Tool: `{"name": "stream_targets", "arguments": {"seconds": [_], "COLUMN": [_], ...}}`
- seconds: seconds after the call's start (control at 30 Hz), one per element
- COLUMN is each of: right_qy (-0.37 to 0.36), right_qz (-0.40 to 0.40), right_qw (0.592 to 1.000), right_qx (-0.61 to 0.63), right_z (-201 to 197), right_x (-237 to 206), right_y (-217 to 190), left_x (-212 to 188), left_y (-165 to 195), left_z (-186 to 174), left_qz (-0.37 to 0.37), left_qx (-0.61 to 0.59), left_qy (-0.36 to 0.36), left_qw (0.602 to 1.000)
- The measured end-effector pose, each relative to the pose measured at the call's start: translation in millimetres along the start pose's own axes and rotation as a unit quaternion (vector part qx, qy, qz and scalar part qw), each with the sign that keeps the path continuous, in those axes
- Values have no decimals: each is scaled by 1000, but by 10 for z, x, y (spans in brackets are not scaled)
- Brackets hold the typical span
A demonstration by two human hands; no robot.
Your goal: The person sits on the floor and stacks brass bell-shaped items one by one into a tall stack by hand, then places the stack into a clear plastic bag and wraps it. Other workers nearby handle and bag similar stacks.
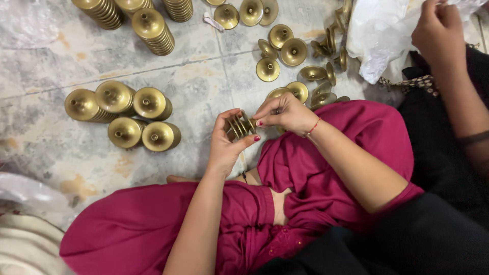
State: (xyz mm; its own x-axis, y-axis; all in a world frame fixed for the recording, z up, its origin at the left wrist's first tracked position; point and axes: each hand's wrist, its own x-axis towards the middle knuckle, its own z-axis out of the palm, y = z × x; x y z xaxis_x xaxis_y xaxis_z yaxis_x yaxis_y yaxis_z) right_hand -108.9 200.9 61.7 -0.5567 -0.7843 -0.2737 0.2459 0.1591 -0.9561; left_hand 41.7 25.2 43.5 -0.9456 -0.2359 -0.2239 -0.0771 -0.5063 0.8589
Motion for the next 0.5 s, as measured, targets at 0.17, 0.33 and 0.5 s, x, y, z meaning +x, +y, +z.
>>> {"name": "stream_targets", "arguments": {"seconds": [0.17, 0.33, 0.5], "right_qy": [-13, -6, -38], "right_qz": [13, 72, 48], "right_qw": [1000, 994, 997], "right_qx": [15, 87, 39], "right_z": [0, 82, 65], "right_x": [33, 97, 148], "right_y": [15, 16, 24], "left_x": [-21, -56, -47], "left_y": [-41, -10, 46], "left_z": [-9, -37, -67], "left_qz": [28, 0, -25], "left_qx": [72, -40, -78], "left_qy": [19, 35, 54], "left_qw": [997, 999, 995]}}
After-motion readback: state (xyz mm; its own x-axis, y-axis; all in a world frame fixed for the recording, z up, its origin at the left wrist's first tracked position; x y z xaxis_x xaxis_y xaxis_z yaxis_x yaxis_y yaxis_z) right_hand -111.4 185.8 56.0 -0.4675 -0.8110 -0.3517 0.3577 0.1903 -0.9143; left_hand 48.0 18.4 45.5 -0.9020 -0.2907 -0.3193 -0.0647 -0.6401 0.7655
